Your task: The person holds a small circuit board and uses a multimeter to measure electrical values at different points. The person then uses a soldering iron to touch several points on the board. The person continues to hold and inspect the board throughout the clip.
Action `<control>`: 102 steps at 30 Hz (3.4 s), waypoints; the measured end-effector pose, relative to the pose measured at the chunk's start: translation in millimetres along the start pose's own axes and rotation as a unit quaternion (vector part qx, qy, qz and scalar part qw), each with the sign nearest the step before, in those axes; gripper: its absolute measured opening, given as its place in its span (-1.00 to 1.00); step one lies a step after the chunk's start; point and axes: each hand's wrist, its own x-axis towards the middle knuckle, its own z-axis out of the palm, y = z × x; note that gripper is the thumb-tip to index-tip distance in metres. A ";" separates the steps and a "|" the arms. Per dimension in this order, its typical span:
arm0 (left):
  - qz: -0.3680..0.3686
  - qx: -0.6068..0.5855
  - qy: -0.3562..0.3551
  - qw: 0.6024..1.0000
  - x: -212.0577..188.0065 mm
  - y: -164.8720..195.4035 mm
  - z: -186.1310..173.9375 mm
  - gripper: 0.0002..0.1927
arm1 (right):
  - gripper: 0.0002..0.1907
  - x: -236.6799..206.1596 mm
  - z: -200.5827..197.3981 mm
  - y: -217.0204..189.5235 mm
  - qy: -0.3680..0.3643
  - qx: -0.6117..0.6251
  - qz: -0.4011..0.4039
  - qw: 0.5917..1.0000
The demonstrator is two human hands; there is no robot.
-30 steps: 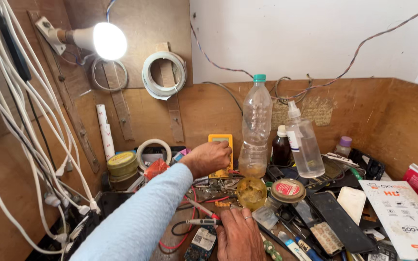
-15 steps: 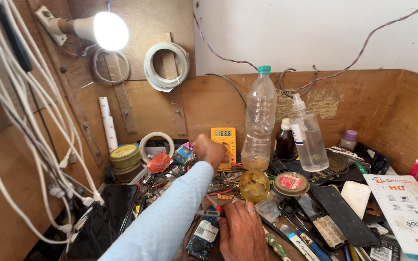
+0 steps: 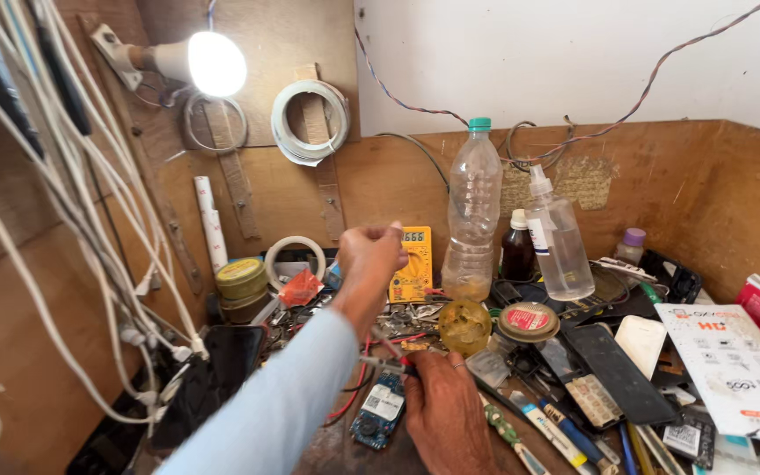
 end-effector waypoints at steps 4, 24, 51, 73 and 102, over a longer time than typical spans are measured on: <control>0.071 -0.155 -0.046 0.984 -76.6 -2.7 -44.8 -0.71 | -0.79 -5.6 -4.4 -6.1 0.015 0.008 0.016 1.000; 0.147 -0.063 -0.113 0.981 -120.7 -83.7 -103.4 -0.83 | -0.62 -13.9 10.6 9.0 -0.041 0.363 0.163 0.916; 0.103 0.078 -0.062 0.990 -148.1 -67.7 -136.7 -0.71 | -0.73 23.7 27.1 2.1 0.013 0.203 0.211 0.956; 0.097 -0.040 0.048 0.993 -124.0 -86.4 -131.8 -0.79 | -0.75 39.6 -13.6 -31.3 -0.139 0.372 0.139 0.907; 0.120 -0.150 -0.100 0.976 -136.1 -109.1 -131.1 -0.84 | -0.85 -8.7 4.7 -24.8 -0.112 0.333 0.170 0.921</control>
